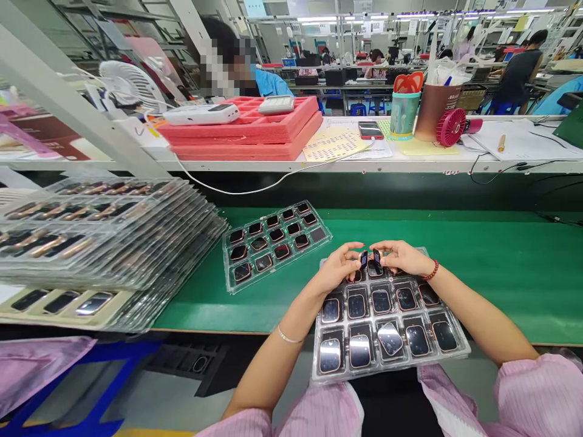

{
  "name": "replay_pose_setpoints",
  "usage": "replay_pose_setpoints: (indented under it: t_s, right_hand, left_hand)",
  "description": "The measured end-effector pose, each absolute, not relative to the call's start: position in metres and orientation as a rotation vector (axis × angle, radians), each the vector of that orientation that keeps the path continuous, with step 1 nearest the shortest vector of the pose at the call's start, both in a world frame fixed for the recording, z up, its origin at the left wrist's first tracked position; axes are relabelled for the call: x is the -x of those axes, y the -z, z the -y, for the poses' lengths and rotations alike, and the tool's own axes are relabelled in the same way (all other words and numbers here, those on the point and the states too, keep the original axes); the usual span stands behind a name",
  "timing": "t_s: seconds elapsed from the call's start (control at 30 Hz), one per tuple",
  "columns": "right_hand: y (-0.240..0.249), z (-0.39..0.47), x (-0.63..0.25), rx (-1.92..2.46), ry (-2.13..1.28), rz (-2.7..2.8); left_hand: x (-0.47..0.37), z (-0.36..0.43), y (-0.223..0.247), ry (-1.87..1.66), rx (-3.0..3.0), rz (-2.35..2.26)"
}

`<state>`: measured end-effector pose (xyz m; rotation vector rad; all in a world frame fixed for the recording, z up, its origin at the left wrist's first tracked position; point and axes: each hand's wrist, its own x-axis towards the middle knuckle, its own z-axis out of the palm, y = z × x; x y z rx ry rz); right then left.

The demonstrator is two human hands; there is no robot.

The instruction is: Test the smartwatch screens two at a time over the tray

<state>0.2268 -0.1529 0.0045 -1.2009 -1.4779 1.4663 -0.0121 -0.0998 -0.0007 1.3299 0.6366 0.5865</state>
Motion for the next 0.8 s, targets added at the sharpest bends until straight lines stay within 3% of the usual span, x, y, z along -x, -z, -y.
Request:
replay_pose_setpoints:
  t_s: [0.8]
  right_hand:
    - [-0.0057, 0.1525, -0.2271, 1.229, -1.397, 1.426]
  left_hand:
    - [0.0056, 0.1027, -0.0002, -0.719, -1.325, -0.7]
